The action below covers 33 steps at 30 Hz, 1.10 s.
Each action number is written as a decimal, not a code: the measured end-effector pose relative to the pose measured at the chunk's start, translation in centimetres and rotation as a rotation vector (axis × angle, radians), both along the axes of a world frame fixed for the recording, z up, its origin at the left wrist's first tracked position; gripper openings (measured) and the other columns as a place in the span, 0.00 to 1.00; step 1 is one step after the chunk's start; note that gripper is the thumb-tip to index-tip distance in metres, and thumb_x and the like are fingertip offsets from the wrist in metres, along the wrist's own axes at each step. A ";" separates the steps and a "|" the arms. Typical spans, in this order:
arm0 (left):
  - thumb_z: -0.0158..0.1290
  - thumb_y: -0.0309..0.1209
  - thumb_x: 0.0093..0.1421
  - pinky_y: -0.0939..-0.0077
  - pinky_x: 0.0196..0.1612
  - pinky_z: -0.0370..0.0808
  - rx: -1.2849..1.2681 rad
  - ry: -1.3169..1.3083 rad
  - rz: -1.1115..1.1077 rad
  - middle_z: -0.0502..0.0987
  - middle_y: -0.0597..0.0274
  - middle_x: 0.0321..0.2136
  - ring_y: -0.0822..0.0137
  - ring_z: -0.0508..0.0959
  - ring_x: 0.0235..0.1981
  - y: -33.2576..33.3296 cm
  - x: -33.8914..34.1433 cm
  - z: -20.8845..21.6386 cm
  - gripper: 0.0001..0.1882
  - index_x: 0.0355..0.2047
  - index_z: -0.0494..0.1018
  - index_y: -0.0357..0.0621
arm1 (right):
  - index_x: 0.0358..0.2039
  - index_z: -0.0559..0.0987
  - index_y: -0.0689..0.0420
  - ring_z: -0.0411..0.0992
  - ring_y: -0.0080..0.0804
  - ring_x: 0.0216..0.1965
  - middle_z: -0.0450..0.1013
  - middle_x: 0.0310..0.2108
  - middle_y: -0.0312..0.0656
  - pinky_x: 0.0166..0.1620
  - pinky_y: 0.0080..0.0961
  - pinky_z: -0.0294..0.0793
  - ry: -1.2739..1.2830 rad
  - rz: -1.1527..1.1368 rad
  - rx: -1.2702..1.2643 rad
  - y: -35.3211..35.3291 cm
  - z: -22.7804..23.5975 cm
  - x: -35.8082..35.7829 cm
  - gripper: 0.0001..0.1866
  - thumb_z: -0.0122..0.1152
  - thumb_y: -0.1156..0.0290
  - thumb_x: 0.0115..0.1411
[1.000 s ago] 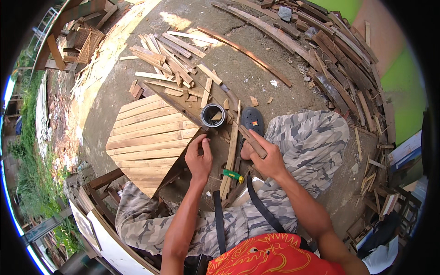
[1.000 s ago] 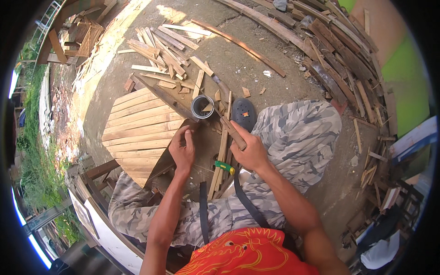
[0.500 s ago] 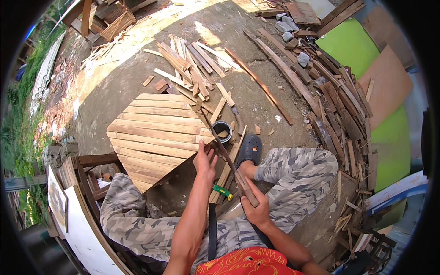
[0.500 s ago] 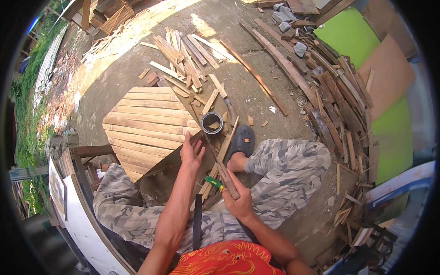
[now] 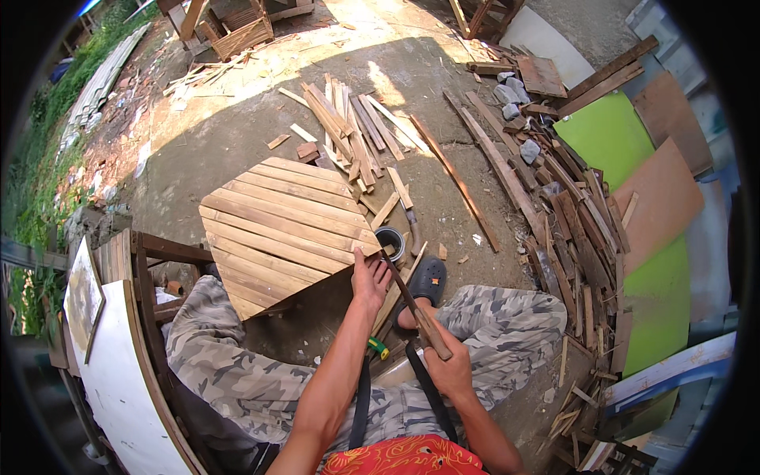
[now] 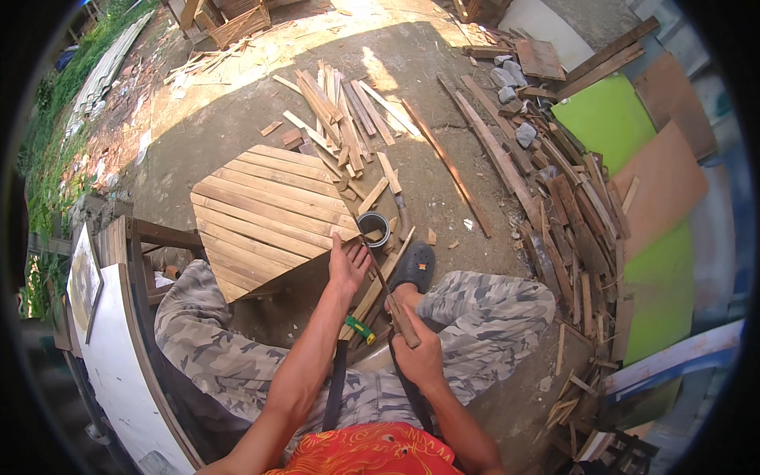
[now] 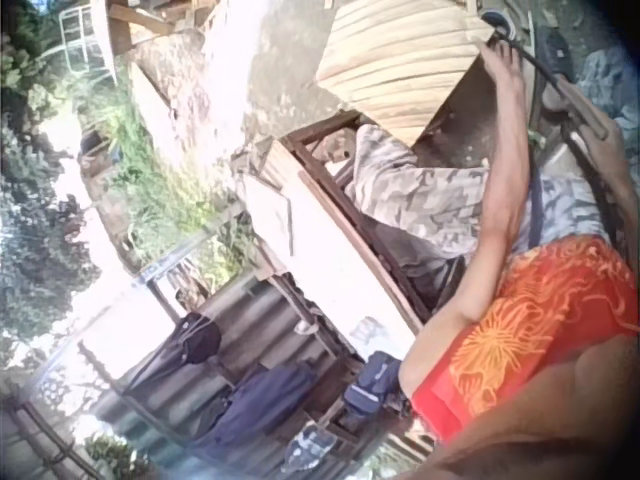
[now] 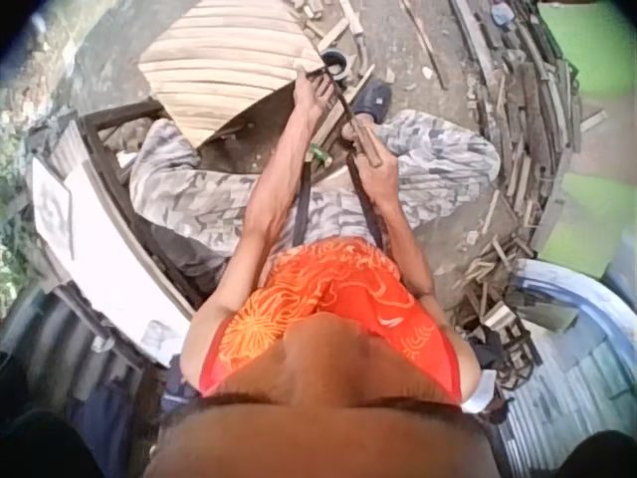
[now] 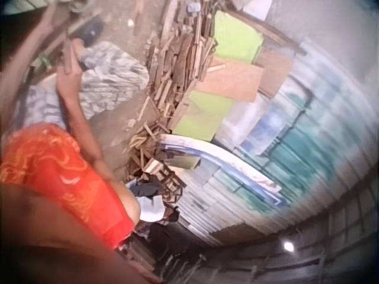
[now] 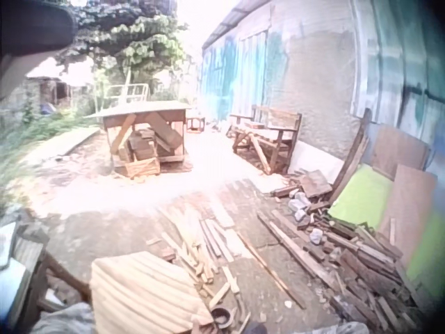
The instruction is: The person assembles a hexagonal wooden board by arranging slats, inserting nails from a tin, and hammering them with a green-handled hammer. The person adjusts slat positions and secures them one by one.
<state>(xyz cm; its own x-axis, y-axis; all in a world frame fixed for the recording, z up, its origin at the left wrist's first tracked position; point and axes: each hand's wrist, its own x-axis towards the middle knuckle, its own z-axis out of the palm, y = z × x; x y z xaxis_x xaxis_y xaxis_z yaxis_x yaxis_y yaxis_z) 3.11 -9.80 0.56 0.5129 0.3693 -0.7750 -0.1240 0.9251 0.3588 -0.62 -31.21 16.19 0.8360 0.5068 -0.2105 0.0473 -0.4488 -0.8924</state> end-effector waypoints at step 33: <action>0.54 0.42 0.59 0.52 0.46 0.77 0.646 0.701 -0.107 0.84 0.40 0.33 0.41 0.84 0.39 -3.1 4.6 -1.7 0.20 0.32 0.82 0.34 | 0.62 0.72 0.71 0.78 0.36 0.49 0.78 0.50 0.55 0.52 0.31 0.76 -0.235 -0.050 -0.068 -3.9 2.8 5.0 0.31 0.54 0.79 0.56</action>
<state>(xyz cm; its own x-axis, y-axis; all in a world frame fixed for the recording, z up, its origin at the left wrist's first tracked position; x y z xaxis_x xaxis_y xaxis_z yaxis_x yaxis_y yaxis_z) 7.67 -12.90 -1.16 0.0657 0.8110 -0.5813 0.3868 0.5163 0.7640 4.37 -35.07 18.99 0.8897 0.4549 -0.0393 0.2266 -0.5146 -0.8269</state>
